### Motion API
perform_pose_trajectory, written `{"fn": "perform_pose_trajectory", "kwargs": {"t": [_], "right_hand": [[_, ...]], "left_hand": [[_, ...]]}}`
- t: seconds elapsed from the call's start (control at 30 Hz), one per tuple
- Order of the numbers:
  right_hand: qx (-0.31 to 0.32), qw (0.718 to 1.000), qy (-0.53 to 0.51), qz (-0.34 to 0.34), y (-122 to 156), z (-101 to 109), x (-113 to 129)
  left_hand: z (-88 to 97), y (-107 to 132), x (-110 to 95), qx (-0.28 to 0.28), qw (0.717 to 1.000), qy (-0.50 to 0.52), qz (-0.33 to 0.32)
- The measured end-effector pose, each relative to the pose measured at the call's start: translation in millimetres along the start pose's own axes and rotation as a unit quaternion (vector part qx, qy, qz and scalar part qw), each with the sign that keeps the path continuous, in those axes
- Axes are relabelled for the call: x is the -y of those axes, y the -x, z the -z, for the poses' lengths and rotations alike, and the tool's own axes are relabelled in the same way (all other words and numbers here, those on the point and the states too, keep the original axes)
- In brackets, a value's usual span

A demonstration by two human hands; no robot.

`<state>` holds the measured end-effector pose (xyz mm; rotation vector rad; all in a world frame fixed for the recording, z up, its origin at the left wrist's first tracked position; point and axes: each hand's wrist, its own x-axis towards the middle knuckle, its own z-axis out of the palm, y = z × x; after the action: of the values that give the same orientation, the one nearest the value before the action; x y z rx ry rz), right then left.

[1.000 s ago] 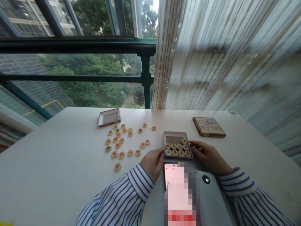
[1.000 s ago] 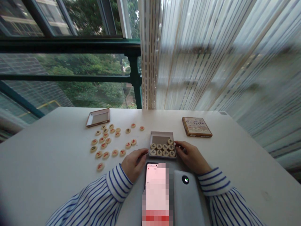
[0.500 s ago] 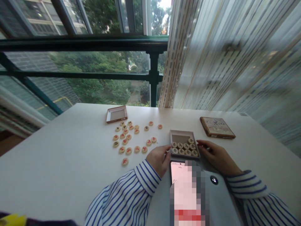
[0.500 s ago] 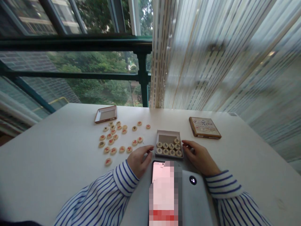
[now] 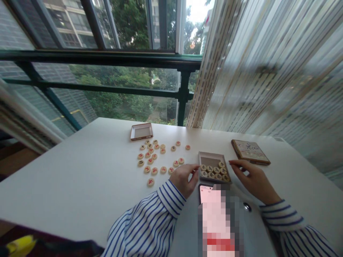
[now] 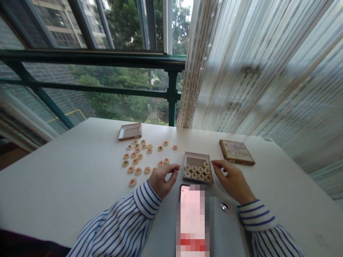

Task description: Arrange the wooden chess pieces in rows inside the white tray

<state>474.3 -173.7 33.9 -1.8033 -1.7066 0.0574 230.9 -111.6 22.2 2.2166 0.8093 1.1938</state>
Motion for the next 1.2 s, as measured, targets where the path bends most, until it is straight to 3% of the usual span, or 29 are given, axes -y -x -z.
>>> {"fn": "perform_pose_trajectory", "kwargs": {"t": [0.23, 0.67, 0.97, 1.2], "right_hand": [[0.032, 0.998, -0.004, 0.047, -10.4, 10.2, 31.7], [0.070, 0.993, 0.025, 0.093, -34.0, 6.3, 58.3], [0.053, 0.995, 0.045, 0.075, -51.7, 13.4, 67.6], [0.080, 0.989, 0.059, 0.111, -67.3, 0.6, 86.9]], "left_hand": [[37.8, -2.2, 1.3, -0.030, 0.997, 0.023, 0.063], [117.5, -13.7, 38.5, -0.162, 0.969, -0.024, 0.184], [133.5, -30.9, 58.4, -0.191, 0.961, -0.033, 0.195], [142.0, -19.3, 87.5, -0.220, 0.948, -0.042, 0.225]]}}
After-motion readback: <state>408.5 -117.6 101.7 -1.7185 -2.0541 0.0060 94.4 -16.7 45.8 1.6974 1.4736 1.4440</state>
